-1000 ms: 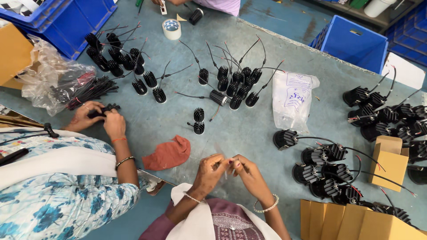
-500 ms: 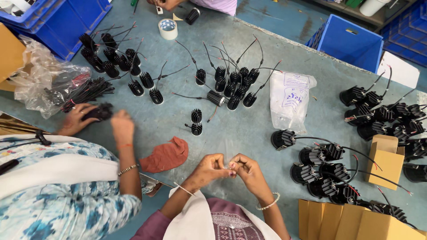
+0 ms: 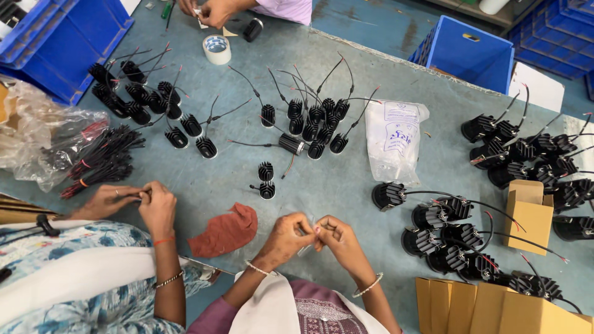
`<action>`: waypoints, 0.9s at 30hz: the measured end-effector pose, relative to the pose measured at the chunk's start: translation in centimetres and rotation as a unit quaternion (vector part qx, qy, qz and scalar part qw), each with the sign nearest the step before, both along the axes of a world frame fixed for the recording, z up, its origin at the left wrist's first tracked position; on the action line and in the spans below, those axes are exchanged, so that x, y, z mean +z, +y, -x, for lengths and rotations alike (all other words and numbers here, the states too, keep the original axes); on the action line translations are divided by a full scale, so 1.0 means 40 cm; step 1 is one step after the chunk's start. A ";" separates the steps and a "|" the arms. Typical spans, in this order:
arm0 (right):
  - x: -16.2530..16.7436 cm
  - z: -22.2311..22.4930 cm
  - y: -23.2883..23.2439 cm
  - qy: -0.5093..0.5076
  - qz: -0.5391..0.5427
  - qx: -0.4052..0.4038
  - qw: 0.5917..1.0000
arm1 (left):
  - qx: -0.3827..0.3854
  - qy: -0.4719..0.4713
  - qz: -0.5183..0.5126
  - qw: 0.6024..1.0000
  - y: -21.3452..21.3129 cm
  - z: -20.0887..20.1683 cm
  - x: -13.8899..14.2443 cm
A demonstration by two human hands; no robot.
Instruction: The person picks up small black electronic components with wires from a table and places them into small cardboard boxes. They then close the boxes and set them aside. The person also handles clear plastic bags, placing components inside them.
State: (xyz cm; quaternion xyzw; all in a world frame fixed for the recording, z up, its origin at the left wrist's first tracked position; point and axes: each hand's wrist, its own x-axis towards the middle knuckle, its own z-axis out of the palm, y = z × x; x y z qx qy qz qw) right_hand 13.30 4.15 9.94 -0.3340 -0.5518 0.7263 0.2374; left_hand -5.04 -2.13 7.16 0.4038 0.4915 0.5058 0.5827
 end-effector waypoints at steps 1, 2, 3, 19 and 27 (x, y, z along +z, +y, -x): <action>-0.003 0.000 0.004 -0.001 -0.005 -0.005 1.000 | -0.027 -0.007 -0.001 1.000 0.005 0.001 -0.007; -0.006 -0.003 0.009 -0.003 -0.011 -0.011 1.000 | -0.054 -0.015 -0.003 0.998 0.011 0.002 -0.014; -0.008 -0.008 0.015 -0.010 -0.017 -0.025 0.999 | -0.056 -0.063 0.009 0.996 0.019 0.008 -0.020; -0.016 0.087 0.130 -0.023 -0.031 -0.031 0.999 | 0.377 0.028 -0.144 0.915 0.136 0.145 -0.009; -0.088 0.037 0.369 -0.113 -0.136 -0.037 0.984 | 0.205 0.191 -0.036 0.959 0.206 0.171 -0.030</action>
